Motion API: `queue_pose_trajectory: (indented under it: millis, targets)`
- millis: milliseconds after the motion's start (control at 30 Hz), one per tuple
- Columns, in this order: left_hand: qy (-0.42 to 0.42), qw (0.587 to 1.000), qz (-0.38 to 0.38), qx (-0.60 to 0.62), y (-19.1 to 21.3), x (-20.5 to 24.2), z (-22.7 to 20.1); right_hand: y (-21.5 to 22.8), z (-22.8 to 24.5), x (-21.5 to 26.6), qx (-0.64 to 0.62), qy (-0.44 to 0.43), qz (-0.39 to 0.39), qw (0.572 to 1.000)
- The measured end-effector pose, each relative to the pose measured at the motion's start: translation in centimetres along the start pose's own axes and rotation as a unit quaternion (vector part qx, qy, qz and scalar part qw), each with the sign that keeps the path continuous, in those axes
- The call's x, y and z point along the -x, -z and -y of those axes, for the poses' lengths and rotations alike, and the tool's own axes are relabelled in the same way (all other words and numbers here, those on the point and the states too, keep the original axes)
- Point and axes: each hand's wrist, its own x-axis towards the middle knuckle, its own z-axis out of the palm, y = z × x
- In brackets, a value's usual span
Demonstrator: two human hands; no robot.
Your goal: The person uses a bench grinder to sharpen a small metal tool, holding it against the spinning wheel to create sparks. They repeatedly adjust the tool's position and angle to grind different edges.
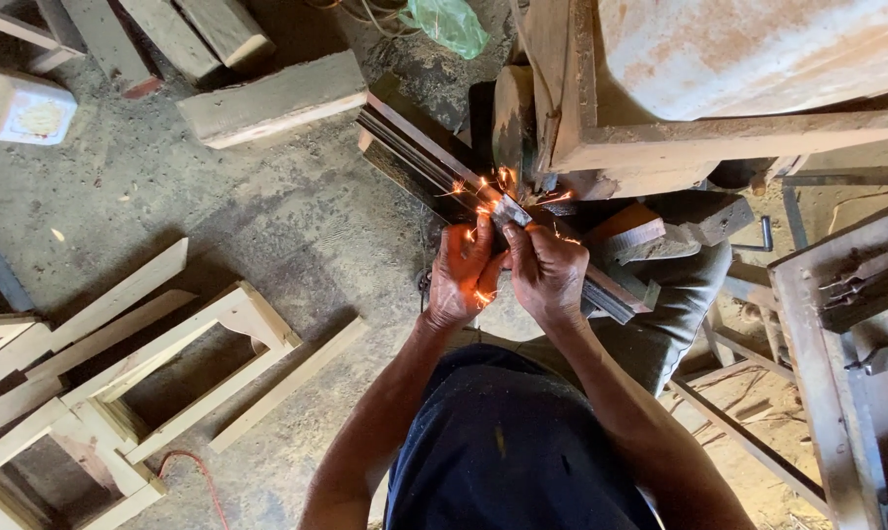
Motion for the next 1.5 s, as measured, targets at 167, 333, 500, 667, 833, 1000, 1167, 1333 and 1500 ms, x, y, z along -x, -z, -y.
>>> queue_pose_trajectory:
  millis: [167,333,500,667,833,1000,1167,1333,1500]
  targets:
    - [0.006,1.0,-0.007,-0.006,-0.4,0.3,0.4,0.1,0.0,-0.1,0.019,-0.011,-0.003,1.0]
    - [-0.001,1.0,-0.008,-0.022,-0.5,0.5,1.1,0.1,-0.7,0.1,0.028,-0.01,-0.009,1.0]
    - [-0.003,0.999,-0.007,-0.048,0.0,0.0,1.3,-0.4,-0.6,0.0,0.038,-0.002,-0.013,0.999]
    - [-0.004,0.999,-0.021,-0.045,0.1,-0.5,1.4,-1.2,-0.3,0.1,0.063,0.0,-0.047,0.997]
    - [-0.014,0.999,-0.025,-0.047,0.1,-0.3,2.1,-1.5,0.1,-0.1,0.09,0.008,-0.067,0.994]
    - [-0.016,0.999,-0.039,-0.028,0.2,-0.6,2.4,-2.2,2.3,-1.0,0.183,0.003,-0.082,0.98]
    - [-0.028,0.998,-0.048,-0.014,0.5,-1.1,2.1,-2.3,2.1,-0.7,0.165,-0.033,-0.099,0.981]
    - [-0.041,0.998,-0.051,-0.024,0.0,-0.4,2.7,-2.1,0.4,0.1,0.151,-0.027,-0.103,0.983]
    - [-0.029,0.998,-0.051,-0.029,0.0,-0.7,2.2,-2.1,1.0,-0.3,0.117,-0.026,-0.091,0.989]
